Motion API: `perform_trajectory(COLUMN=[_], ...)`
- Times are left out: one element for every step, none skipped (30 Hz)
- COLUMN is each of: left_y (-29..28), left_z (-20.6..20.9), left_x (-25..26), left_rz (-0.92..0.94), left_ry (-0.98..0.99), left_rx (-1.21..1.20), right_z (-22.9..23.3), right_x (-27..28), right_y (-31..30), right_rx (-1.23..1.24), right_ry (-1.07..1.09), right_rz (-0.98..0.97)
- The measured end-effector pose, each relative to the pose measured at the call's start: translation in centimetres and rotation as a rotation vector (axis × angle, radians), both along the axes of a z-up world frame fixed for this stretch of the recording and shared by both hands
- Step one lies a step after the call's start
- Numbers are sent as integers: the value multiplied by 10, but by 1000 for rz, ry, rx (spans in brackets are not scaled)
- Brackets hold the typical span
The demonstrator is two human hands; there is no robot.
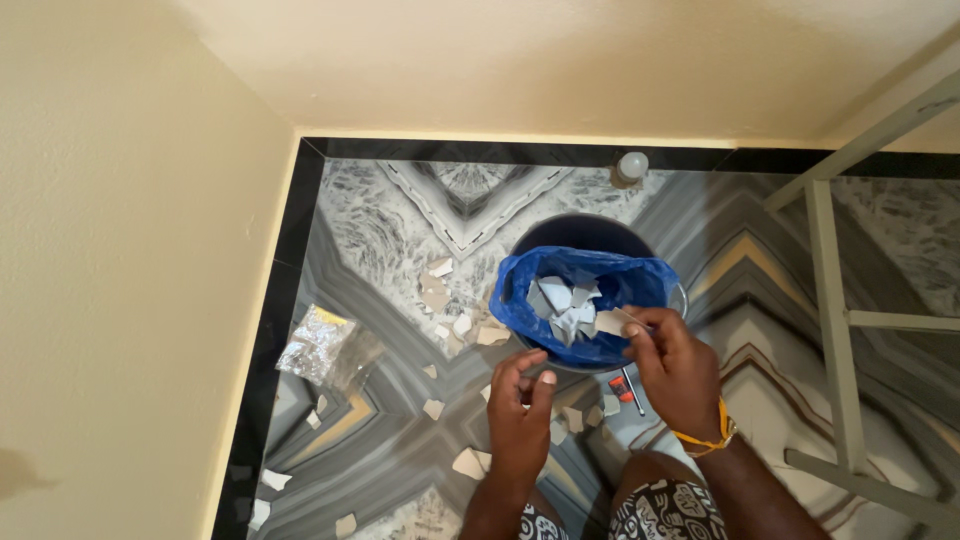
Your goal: The person sits on a tiled floor and picks up small white debris pieces by hand, placing them into a blue plastic bag inside a bucket. The person also picks up a clear plastic wrapper and adds it to the bag.
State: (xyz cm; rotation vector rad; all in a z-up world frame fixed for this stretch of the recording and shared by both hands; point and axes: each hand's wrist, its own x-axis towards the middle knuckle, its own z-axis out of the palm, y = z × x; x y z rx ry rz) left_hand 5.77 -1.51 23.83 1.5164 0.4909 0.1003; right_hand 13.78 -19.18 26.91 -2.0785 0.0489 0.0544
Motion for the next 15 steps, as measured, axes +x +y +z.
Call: perform_trajectory(left_y=[0, 1, 2, 4, 6, 8, 11, 14, 18, 23, 26, 27, 27, 26, 26], left_z=[-1, -4, -9, -15, -22, -32, -44, -57, -73, -91, -111, -131, -152, -171, -188], left_x=[-1, -3, -5, -9, -13, -16, -19, -24, -31, -38, -45, -53, -61, -70, -78], left_rz=[16, 31, 47, 77, 106, 135, 146, 157, 170, 146, 115, 84, 45, 6, -34], left_ry=[-1, -1, 0, 57, 114, 172, 233, 293, 356, 321, 287, 253, 291, 330, 365], left_rx=[-22, -44, -65, -63, -61, -59, -33, -7, 17, 102, 187, 271, 320, 369, 420], right_z=[1, 2, 4, 7, 10, 13, 14, 14, 13, 8, 1, -10, -24, -42, -62], right_x=[1, 1, 2, 3, 3, 5, 6, 6, 2, -3, -9, -18, -30, -43, -55], right_y=[-1, -2, -3, -4, -4, -3, -2, 0, 1, 1, -3, -8, -11, -14, -15], right_rx=[37, 74, 2, -70, -141, -142, -140, -138, -119, -100, -82, -12, 54, 120, 123], right_ry=[-38, -76, -126, -176, -225, -239, -250, -261, -295, -328, -360, -245, -133, -21, 99], right_rz=[10, 20, 30, 40, 50, 61, 74, 87, 88, 90, 86, 102, 114, 126, 142])
